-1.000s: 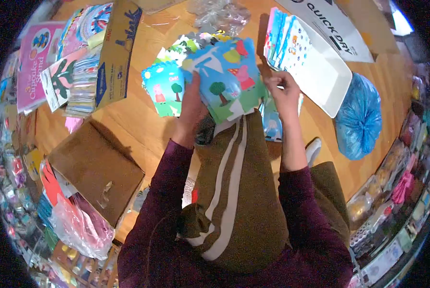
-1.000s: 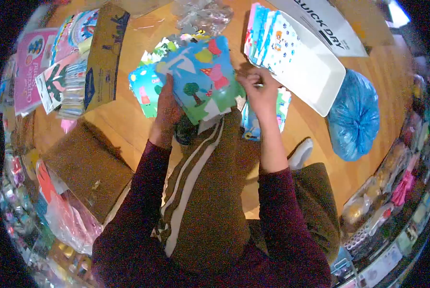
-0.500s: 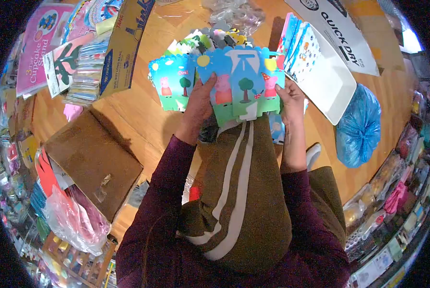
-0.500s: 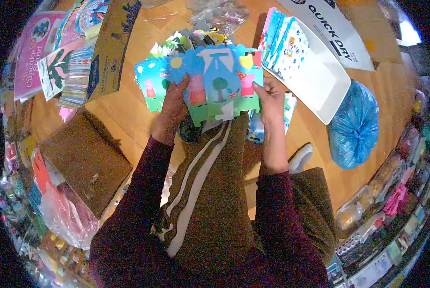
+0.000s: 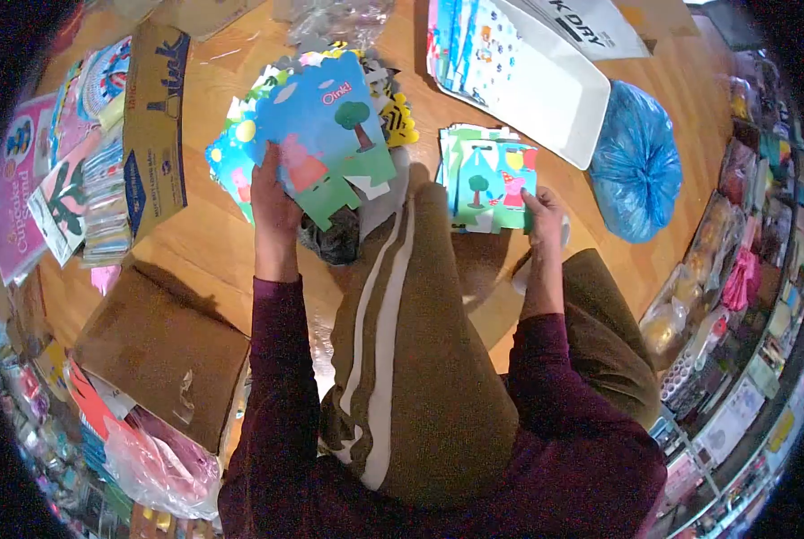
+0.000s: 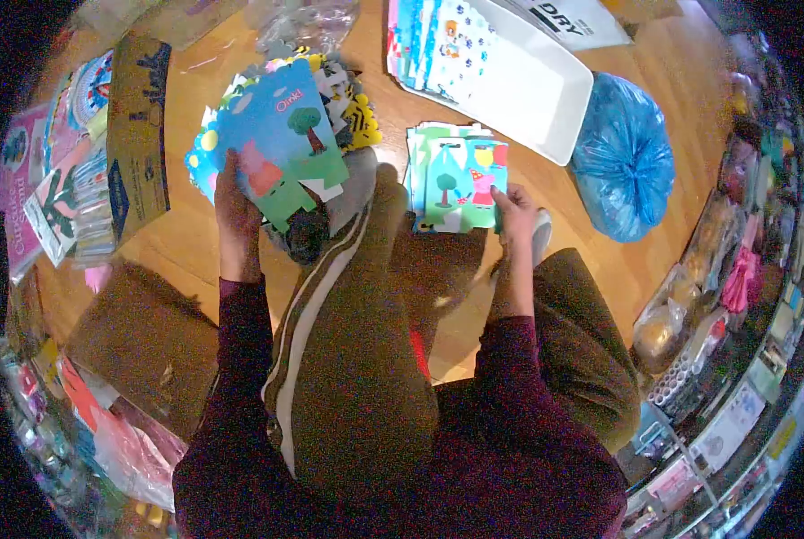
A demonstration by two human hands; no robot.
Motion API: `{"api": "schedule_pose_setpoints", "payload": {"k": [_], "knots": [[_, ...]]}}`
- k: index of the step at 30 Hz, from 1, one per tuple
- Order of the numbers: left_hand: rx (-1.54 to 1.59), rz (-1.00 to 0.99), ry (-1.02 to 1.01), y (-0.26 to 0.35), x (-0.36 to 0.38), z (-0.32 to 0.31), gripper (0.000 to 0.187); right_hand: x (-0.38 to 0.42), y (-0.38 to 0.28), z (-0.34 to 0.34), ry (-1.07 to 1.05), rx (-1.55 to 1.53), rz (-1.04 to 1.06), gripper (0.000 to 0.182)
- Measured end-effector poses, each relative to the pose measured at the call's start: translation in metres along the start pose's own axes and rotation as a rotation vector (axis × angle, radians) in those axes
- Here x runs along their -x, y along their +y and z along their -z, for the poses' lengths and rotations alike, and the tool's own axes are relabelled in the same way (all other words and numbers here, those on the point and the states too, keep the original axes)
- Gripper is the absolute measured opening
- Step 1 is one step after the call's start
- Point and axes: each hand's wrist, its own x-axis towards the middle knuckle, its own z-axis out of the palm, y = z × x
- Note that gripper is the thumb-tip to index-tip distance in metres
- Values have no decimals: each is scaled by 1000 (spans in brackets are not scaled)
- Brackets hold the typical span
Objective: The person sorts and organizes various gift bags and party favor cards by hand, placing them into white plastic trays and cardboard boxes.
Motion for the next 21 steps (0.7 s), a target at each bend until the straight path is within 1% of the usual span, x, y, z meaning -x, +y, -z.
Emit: {"api": "schedule_pose_setpoints", "payload": {"k": [2,4,5,6,8,9,10,12,13,14,15,16,18,19,20,21], "knots": [[-48,0,-25,-3,1,-6,31,-9,13,-12,-9,-69,-15,13],[-101,0,-42,-5,4,-8,30,-25,31,-19,24,88,101,16],[-125,-5,-25,-5,5,-8,30,-32,35,-20,69,287,144,21],[-151,-9,-7,-5,5,-6,30,-29,28,-26,72,282,138,21],[-170,-18,23,-6,2,-4,29,-24,17,-38,206,712,261,25],[-179,-32,54,-5,1,-3,28,-26,22,-38,313,924,430,31],[-185,-32,54,-6,2,-3,28,-24,21,-38,313,920,425,31],[-133,35,-60,-4,7,-13,38,-16,3,-45,437,935,604,26],[-137,29,-56,-12,-2,2,38,-13,-6,-49,431,930,604,26],[-219,-16,-64,-28,-18,27,46,-9,-15,-54,349,721,548,23],[-300,-64,-73,-29,-22,27,54,-6,-25,-59,266,513,491,21],[-300,-73,-71,-29,-19,29,54,-4,-34,-67,260,508,496,21],[-1522,-654,-253,-23,10,-19,70,6,-54,-88,67,314,494,15],[-1052,-303,-280,-27,4,-29,71,18,-73,-103,54,348,592,14],[-1045,-308,-281,-30,4,-32,71,22,-78,-114,-28,293,584,13],[-1161,-373,-278,-34,6,-35,67,29,-86,-127,-60,243,571,13]]}}
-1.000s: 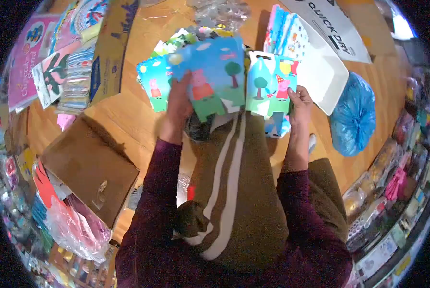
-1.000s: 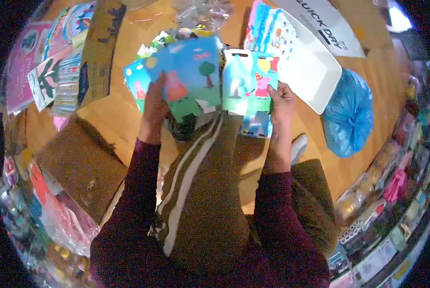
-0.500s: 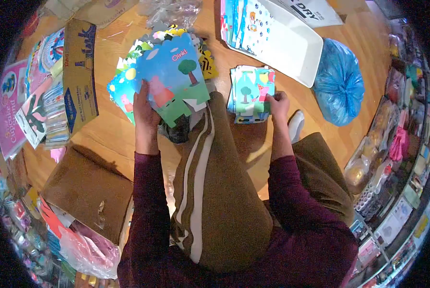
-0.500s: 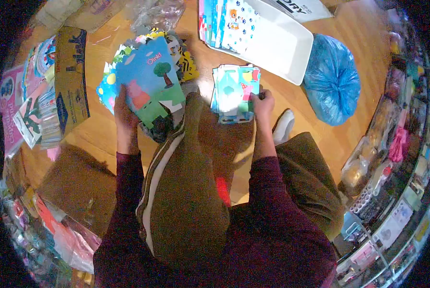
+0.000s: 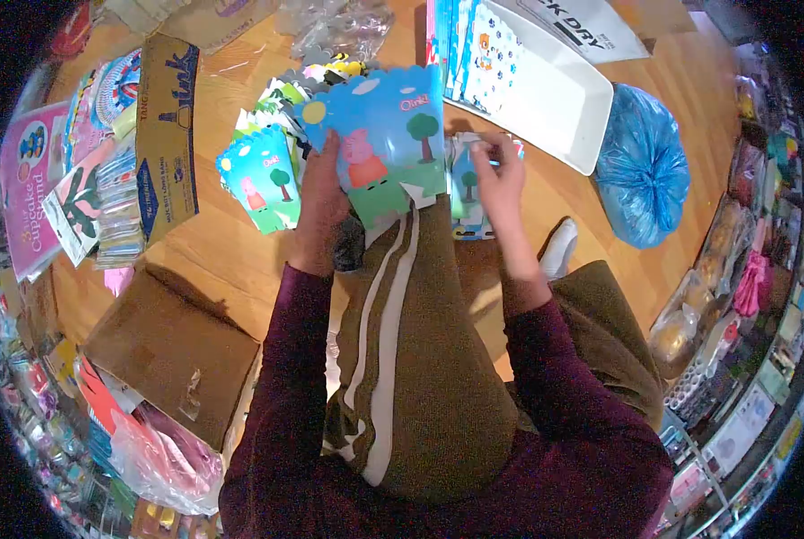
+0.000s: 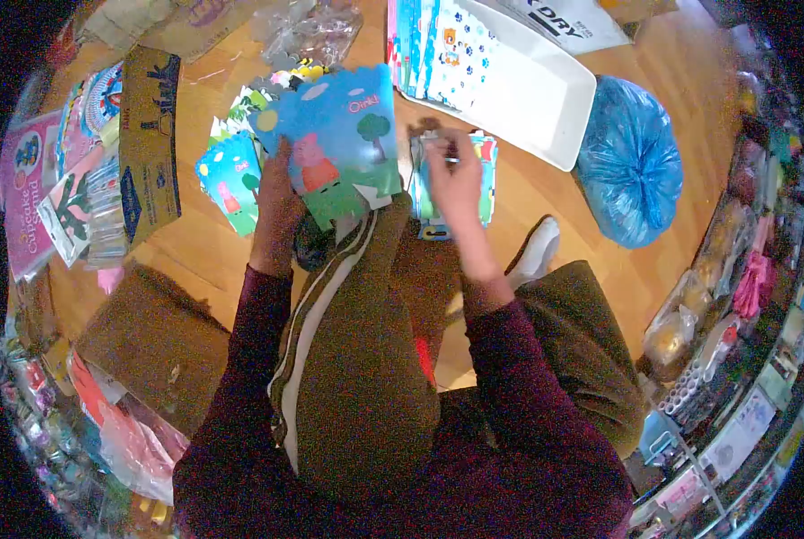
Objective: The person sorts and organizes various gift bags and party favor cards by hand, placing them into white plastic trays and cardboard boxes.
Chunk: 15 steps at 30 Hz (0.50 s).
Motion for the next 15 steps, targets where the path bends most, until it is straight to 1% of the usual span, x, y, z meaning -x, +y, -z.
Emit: {"api": "schedule_pose_setpoints", "payload": {"k": [3,4,5,7,8,9,10,11,12,13,14,15], "knots": [[-378,-124,32,1,5,-9,56,1,-12,-29,-71,-139,-54,14],[-507,-164,44,1,6,-9,53,4,-15,-32,-91,-55,-70,12],[-509,-165,46,2,7,-7,53,6,-16,-36,-92,-57,-68,12],[-539,-153,-67,2,6,-2,54,8,-16,-43,-108,-290,-251,10],[-538,-156,-69,-23,1,-7,54,8,-20,-44,-86,-431,-309,7],[8,-46,-173,-67,-7,-18,54,6,-19,-42,-81,-430,-308,7],[555,69,-269,-91,-11,-25,55,3,-14,-37,-22,-499,-355,7],[557,66,-272,-67,-8,-24,55,-1,-8,-31,36,-568,-400,6],[705,181,-346,-20,0,-22,54,-11,9,-22,114,-521,-478,8],[851,298,-420,7,7,-21,54,-21,27,-12,196,-603,-435,13],[839,362,-398,1,11,-25,56,-36,23,4,244,-490,-450,15],[841,360,-402,-2,14,-24,56,-49,30,16,257,-602,-419,17]]}}
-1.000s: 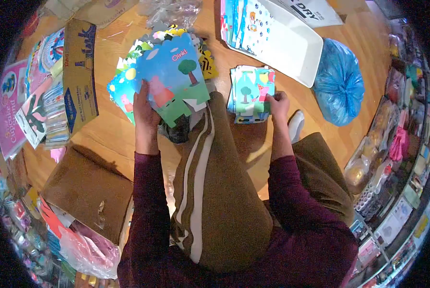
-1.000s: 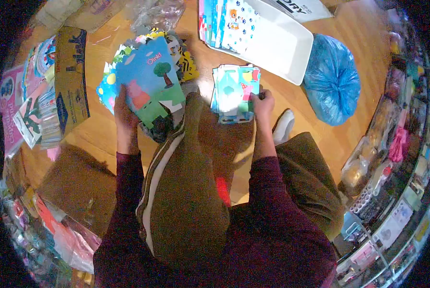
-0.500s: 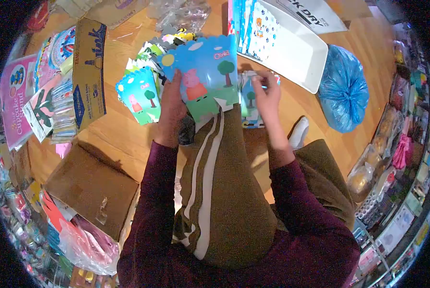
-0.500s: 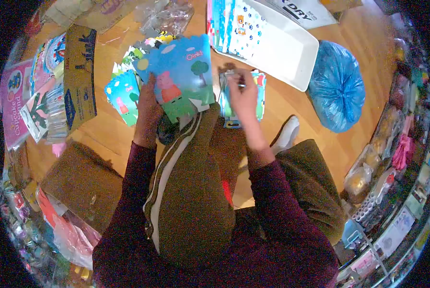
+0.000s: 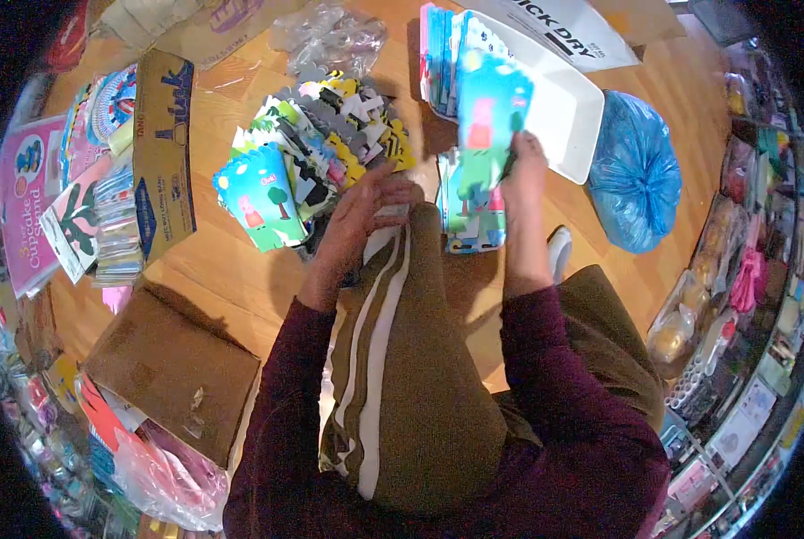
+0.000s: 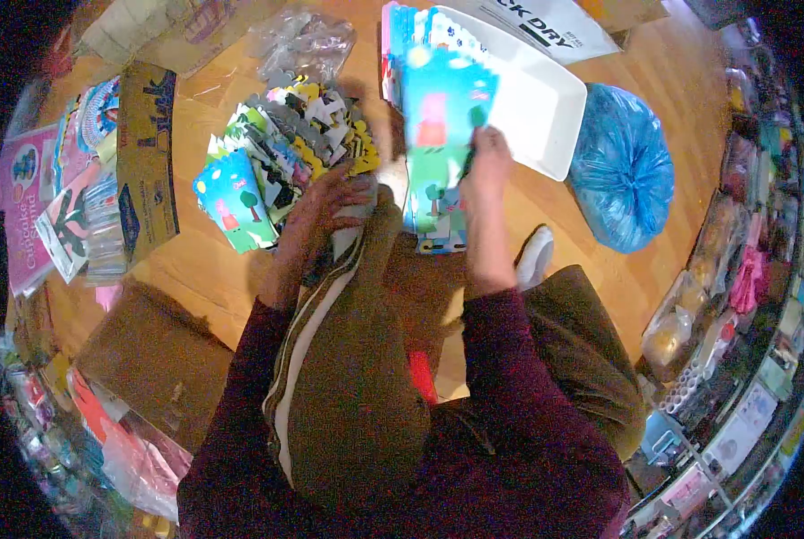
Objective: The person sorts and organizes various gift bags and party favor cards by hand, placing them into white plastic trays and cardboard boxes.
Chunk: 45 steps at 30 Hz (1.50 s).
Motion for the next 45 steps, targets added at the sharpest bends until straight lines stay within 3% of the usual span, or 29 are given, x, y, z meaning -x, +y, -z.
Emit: {"api": "schedule_pose_setpoints", "payload": {"k": [2,6,7,10,12,14,16,18,20,21,22,24,26,28,29,31,33,35,37,40,45], "knots": [[-16,38,-60,-4,8,1,55,-36,-8,5,36,-124,51,19],[-53,78,-32,-15,14,-3,58,-105,-4,0,35,51,60,20],[-66,41,-64,-13,18,-6,59,-115,0,-2,35,156,20,25],[-96,45,-39,-7,20,-2,52,-144,31,-3,94,1019,157,45],[-84,25,-23,-2,21,6,51,-154,41,-3,78,1121,122,50],[-71,14,17,0,22,17,50,-169,55,5,-68,1190,236,54],[12,7,-16,0,20,29,49,-175,57,11,-191,1099,192,51],[3,-28,36,14,30,24,46,-173,58,18,-172,969,230,48],[-20,-122,74,22,36,24,43,-186,64,37,-44,1060,271,48],[48,-115,115,23,38,30,40,-182,61,44,-45,906,196,47],[50,-134,152,27,44,38,40,-198,74,64,-14,928,332,44],[-113,-195,341,33,54,49,46,-138,39,51,58,692,239,36],[-96,-278,419,38,69,64,40,-100,29,52,123,570,284,31],[-332,-350,875,25,73,104,38,-82,38,70,130,583,362,29],[-331,-353,877,27,75,111,38,-76,41,78,146,595,445,26],[-502,-323,1108,30,79,121,52,-53,42,87,162,619,443,23],[-541,-272,1119,10,70,157,62,-24,40,78,180,645,439,19],[-580,-211,1125,-4,63,174,73,4,31,63,185,434,314,15],[-870,43,1265,-12,54,180,90,12,33,58,159,429,326,14],[-771,27,1257,-34,42,220,97,-2,44,65,93,487,404,13],[-448,-23,1112,-41,52,233,80,8,27,28,57,392,350,12]]}}
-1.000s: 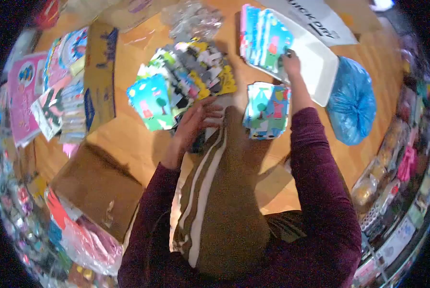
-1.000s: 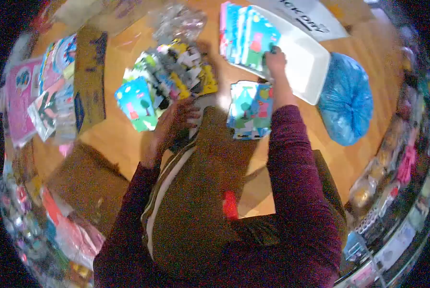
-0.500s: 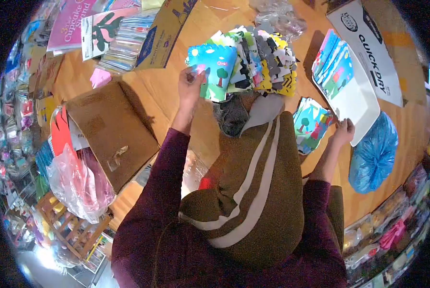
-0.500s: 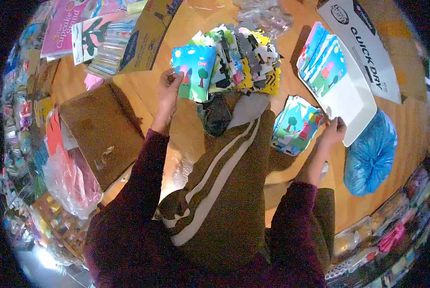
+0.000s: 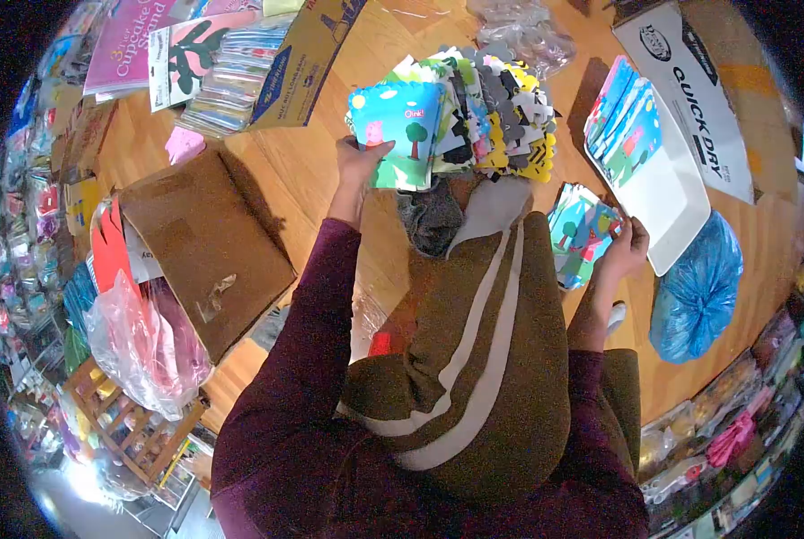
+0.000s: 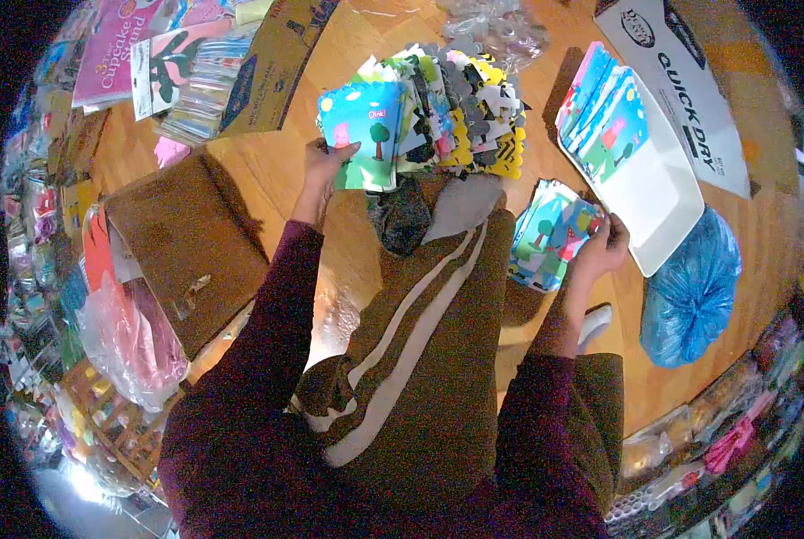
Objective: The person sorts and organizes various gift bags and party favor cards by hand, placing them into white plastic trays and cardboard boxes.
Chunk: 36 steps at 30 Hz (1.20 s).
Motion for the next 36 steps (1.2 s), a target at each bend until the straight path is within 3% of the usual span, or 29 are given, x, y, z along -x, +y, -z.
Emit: {"api": "schedule_pose_setpoints", "payload": {"k": [16,23,25,26,30,32,36], "knots": [[536,-92,-170,76,75,17,25,6,18,6,-118,80,14,7],[200,-48,-18,46,55,-8,24,21,-12,-8,-112,38,-100,7],[-100,-163,114,34,44,-15,25,21,-9,-8,-145,56,-70,8],[10,-212,139,28,41,-19,24,20,-7,-7,-150,58,-67,8],[-49,-180,215,28,41,-20,36,23,-4,-10,-174,45,-67,5],[100,-99,119,38,48,-17,34,27,-4,-13,-184,4,-72,5],[192,-126,90,29,47,-20,32,30,-3,-10,-222,36,-71,6]]}}
